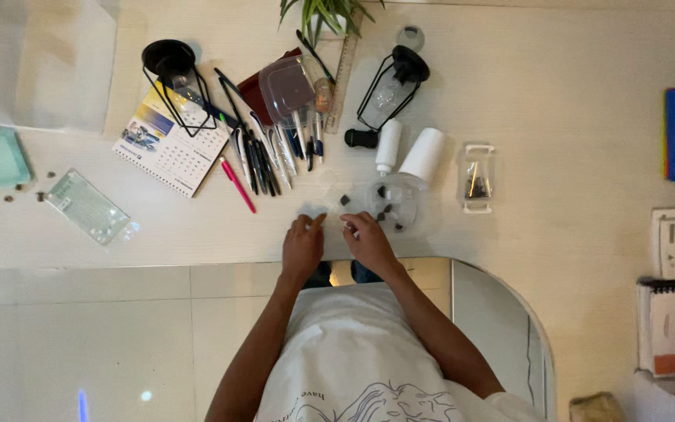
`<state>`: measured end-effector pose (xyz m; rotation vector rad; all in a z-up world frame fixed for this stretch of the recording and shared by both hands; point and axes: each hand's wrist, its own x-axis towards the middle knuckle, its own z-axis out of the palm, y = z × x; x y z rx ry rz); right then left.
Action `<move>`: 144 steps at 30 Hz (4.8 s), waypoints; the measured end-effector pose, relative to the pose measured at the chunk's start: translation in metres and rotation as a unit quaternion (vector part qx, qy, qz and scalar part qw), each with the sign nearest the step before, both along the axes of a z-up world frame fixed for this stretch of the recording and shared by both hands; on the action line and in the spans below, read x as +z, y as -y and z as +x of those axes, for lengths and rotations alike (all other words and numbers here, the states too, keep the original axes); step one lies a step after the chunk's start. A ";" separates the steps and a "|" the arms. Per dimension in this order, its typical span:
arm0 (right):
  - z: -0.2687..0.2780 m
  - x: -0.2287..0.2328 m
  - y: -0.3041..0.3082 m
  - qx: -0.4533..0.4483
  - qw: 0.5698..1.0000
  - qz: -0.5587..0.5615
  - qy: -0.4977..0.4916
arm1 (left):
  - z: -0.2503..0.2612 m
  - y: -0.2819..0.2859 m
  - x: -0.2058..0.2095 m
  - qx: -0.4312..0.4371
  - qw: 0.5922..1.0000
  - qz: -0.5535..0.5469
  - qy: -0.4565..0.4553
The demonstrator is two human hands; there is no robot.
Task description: The person organizes small black components into a clear plastic container and places it on the desk. They then pick up various pens and markers from the table and place them into a white paper cup. The person continues to sort through the stationery items, placing them into the cup one by one.
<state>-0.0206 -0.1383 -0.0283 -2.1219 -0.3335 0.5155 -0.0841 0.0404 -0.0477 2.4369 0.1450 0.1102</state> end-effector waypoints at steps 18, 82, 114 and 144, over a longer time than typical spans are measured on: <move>-0.026 -0.034 -0.044 -0.029 0.963 -0.199 0.182 | 0.020 -0.048 -0.029 -0.163 0.984 0.068 0.018; 0.015 0.009 0.135 -0.197 0.977 0.043 0.068 | 0.035 0.126 0.052 0.052 0.971 -0.214 0.095; 0.040 0.018 0.074 -0.148 0.986 0.046 0.059 | 0.028 0.061 0.048 0.157 0.966 -0.201 0.048; 0.004 -0.056 -0.065 -0.115 0.955 -0.212 0.173 | 0.063 -0.080 -0.001 -0.110 0.981 -0.126 -0.103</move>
